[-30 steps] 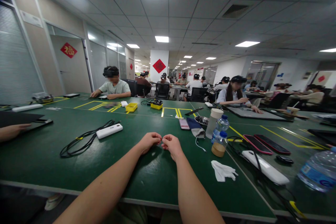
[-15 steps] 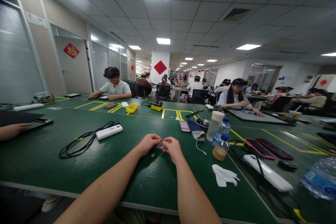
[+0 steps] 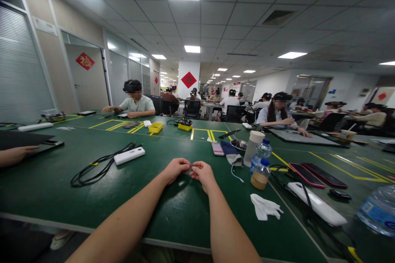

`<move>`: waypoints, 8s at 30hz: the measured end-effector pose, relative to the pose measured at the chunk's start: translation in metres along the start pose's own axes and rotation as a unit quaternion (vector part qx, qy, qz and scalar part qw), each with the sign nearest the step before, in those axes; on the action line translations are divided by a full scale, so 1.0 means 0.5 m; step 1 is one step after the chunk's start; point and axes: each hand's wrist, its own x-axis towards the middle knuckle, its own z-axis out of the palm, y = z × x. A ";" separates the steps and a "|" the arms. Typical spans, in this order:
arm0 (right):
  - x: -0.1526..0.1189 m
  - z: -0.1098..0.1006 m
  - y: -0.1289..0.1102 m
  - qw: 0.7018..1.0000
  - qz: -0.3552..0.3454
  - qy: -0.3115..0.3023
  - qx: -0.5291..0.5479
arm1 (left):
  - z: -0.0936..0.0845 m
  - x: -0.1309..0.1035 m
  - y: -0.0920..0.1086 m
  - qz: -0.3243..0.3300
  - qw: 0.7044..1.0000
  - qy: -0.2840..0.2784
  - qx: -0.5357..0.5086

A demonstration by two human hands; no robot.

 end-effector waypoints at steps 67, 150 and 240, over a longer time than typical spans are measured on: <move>0.011 -0.002 0.017 0.999 0.006 -0.022 0.040 | 0.006 0.003 0.002 -0.013 0.999 0.042 0.015; 0.012 -0.009 -0.002 0.988 -0.139 0.071 -0.007 | 0.005 0.004 0.005 -0.010 0.999 0.041 0.003; 0.000 0.003 -0.002 0.986 -0.140 -0.071 -0.055 | -0.022 0.005 0.017 -0.115 0.950 -0.010 -0.291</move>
